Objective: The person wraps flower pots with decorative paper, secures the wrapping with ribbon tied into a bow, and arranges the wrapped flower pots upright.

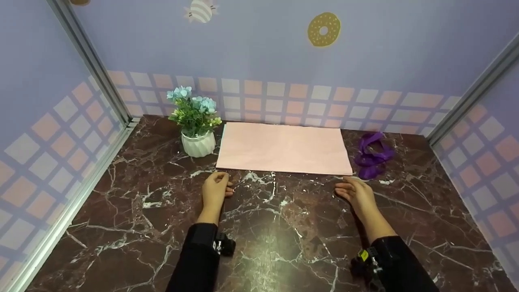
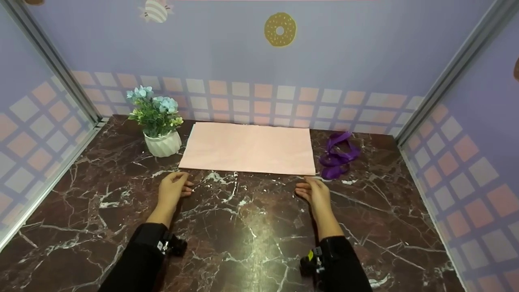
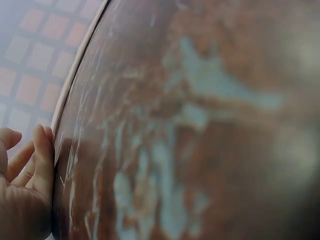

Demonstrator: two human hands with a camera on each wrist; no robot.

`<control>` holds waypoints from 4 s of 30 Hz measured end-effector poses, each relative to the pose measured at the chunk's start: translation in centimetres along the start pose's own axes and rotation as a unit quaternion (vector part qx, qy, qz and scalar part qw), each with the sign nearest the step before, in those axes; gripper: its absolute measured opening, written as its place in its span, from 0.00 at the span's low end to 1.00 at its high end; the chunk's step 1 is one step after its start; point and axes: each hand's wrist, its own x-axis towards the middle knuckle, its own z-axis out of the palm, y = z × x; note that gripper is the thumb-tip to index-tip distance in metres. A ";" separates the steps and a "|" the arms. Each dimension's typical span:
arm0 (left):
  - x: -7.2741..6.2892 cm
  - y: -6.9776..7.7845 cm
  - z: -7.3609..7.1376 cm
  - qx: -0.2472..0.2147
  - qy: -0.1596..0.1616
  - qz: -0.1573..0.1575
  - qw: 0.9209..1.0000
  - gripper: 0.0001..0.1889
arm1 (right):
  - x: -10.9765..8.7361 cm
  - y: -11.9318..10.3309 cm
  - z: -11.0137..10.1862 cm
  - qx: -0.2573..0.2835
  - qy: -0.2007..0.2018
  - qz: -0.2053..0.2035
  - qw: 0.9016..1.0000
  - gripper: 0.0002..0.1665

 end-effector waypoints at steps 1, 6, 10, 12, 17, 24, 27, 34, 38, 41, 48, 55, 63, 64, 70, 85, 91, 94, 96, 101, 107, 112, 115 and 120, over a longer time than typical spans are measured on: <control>0.1 -0.1 -0.1 -0.009 -0.001 -0.005 1.000 0.13 | 0.0 0.0 -0.2 0.008 -0.002 0.005 1.000 0.25; 0.7 0.3 -0.4 -0.041 -0.012 -0.039 0.998 0.15 | 0.4 -0.6 -0.6 0.021 -0.006 0.028 0.999 0.28; 1.4 0.7 -0.7 -0.084 -0.017 -0.068 0.994 0.17 | 0.6 -1.1 -0.6 0.041 -0.002 0.032 0.999 0.29; 1.7 0.8 -0.7 -0.102 -0.018 -0.080 0.991 0.17 | 0.8 -1.3 -0.5 0.053 0.004 0.033 0.998 0.29; 2.1 1.1 -1.0 -0.119 -0.018 -0.102 0.988 0.18 | 1.3 -1.1 -0.4 0.054 0.023 0.029 0.998 0.32; 3.1 1.5 -1.2 -0.141 -0.012 -0.131 0.981 0.21 | 2.2 -1.6 -0.5 0.022 0.031 0.046 0.998 0.41; 3.6 1.6 -1.2 -0.136 -0.001 -0.135 0.982 0.22 | 2.6 -1.9 -0.3 0.015 0.033 0.053 0.998 0.41; 4.4 1.7 -1.3 -0.144 0.006 -0.146 0.979 0.22 | 3.2 -2.4 -0.2 0.010 0.036 0.069 0.997 0.41; 4.7 2.0 -1.5 -0.132 -0.009 -0.155 0.979 0.23 | 3.3 -2.8 -0.2 0.009 0.024 0.079 0.997 0.40; 4.9 2.1 -1.7 -0.128 -0.018 -0.162 0.978 0.22 | 3.4 -3.0 -0.3 -0.002 0.009 0.089 0.996 0.40; 5.4 2.4 -1.8 -0.150 -0.037 -0.167 0.974 0.22 | 3.8 -3.1 -0.5 -0.020 -0.006 0.085 0.996 0.40; 5.6 2.3 -1.8 -0.158 -0.045 -0.174 0.971 0.22 | 4.0 -3.1 -0.6 -0.008 0.006 0.098 0.995 0.40; 5.8 2.0 -2.0 -0.173 -0.040 -0.194 0.965 0.18 | 4.3 -3.1 -0.8 0.018 0.007 0.122 0.992 0.24; 5.8 2.1 -2.0 -0.175 -0.038 -0.197 0.964 0.17 | 4.3 -3.2 -0.9 0.028 0.006 0.127 0.991 0.21; 5.8 2.3 -2.0 -0.186 -0.036 -0.203 0.961 0.08 | 4.4 -3.3 -1.1 0.073 0.009 0.150 0.986 0.29; 5.5 2.3 -1.8 -0.198 -0.025 -0.190 0.961 0.08 | 4.9 -3.5 -1.4 0.104 0.013 0.175 0.979 0.25; 5.5 2.3 -1.9 -0.203 -0.021 -0.189 0.961 0.08 | 5.1 -3.6 -1.2 0.101 0.021 0.186 0.977 0.13; 5.5 2.3 -1.9 -0.207 -0.024 -0.185 0.960 0.08 | 5.2 -3.6 -1.2 0.103 0.025 0.189 0.976 0.10; 5.5 2.3 -1.9 -0.207 -0.030 -0.182 0.961 0.08 | 5.3 -3.5 -1.3 0.103 0.025 0.191 0.976 0.09; 5.4 2.2 -2.0 -0.198 -0.039 -0.179 0.963 0.09 | 5.3 -3.3 -1.5 0.105 0.020 0.195 0.975 0.09; 5.3 2.2 -2.1 -0.198 -0.042 -0.180 0.963 0.09 | 5.0 -3.4 -1.7 0.103 0.006 0.185 0.977 0.09; 5.3 2.3 -2.2 -0.194 -0.043 -0.187 0.962 0.10 | 4.9 -3.5 -1.9 0.126 -0.008 0.188 0.974 0.09; 5.4 2.4 -2.2 -0.197 -0.046 -0.190 0.961 0.11 | 4.8 -3.6 -1.9 0.130 -0.007 0.188 0.973 0.09; 5.4 2.4 -2.1 -0.205 -0.051 -0.191 0.958 0.10 | 4.8 -3.6 -2.0 0.138 -0.001 0.192 0.972 0.09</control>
